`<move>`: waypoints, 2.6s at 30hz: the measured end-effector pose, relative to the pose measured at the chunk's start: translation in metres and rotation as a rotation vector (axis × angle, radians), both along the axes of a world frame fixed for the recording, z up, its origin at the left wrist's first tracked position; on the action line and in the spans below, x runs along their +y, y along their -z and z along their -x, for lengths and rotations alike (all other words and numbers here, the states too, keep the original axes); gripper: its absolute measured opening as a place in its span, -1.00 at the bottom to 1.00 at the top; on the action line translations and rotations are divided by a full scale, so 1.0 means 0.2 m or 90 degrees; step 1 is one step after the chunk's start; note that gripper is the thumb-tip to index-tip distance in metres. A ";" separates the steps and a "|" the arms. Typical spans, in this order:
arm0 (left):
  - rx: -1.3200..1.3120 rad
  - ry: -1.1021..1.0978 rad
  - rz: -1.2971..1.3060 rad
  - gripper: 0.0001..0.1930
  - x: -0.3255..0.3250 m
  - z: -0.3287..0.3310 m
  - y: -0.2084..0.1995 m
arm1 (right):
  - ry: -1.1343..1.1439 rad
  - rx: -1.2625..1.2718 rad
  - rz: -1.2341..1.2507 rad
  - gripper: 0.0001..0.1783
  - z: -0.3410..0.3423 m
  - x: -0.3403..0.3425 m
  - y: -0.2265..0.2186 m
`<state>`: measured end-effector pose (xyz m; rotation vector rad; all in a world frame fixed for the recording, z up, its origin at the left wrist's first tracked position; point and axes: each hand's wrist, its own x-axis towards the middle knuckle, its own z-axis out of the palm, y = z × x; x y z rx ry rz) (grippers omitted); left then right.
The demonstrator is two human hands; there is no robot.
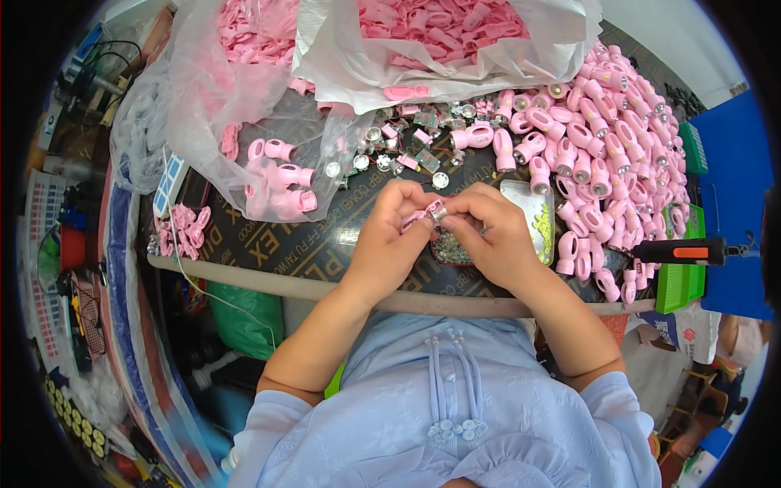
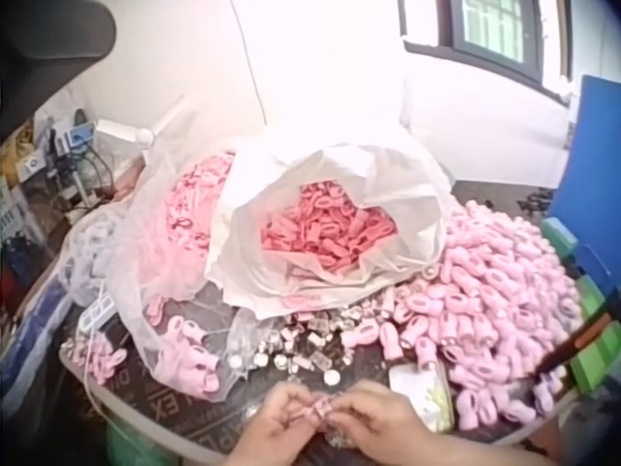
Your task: Assembling small pink plastic toy components by hand.
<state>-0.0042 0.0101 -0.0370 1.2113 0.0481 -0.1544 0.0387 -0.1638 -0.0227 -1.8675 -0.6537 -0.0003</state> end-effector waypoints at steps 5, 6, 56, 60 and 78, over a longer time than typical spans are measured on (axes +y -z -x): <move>0.005 -0.005 -0.045 -0.69 -0.02 0.00 0.01 | 0.042 -0.107 0.040 -0.91 0.01 0.01 0.03; -0.020 -0.009 -0.115 -0.68 -0.02 0.01 0.01 | 0.051 -0.079 0.033 -0.91 0.02 0.01 0.04; 0.165 0.194 0.174 -0.73 0.04 -0.12 -0.02 | -0.052 0.045 0.037 -0.88 -0.03 -0.14 -0.03; 0.161 0.193 0.174 -0.75 0.04 -0.11 -0.02 | -0.041 0.065 0.014 -0.89 -0.03 -0.13 0.00; 0.147 0.165 0.175 -0.75 0.05 -0.10 -0.04 | -0.035 -0.022 0.062 -0.87 -0.01 -0.10 -0.04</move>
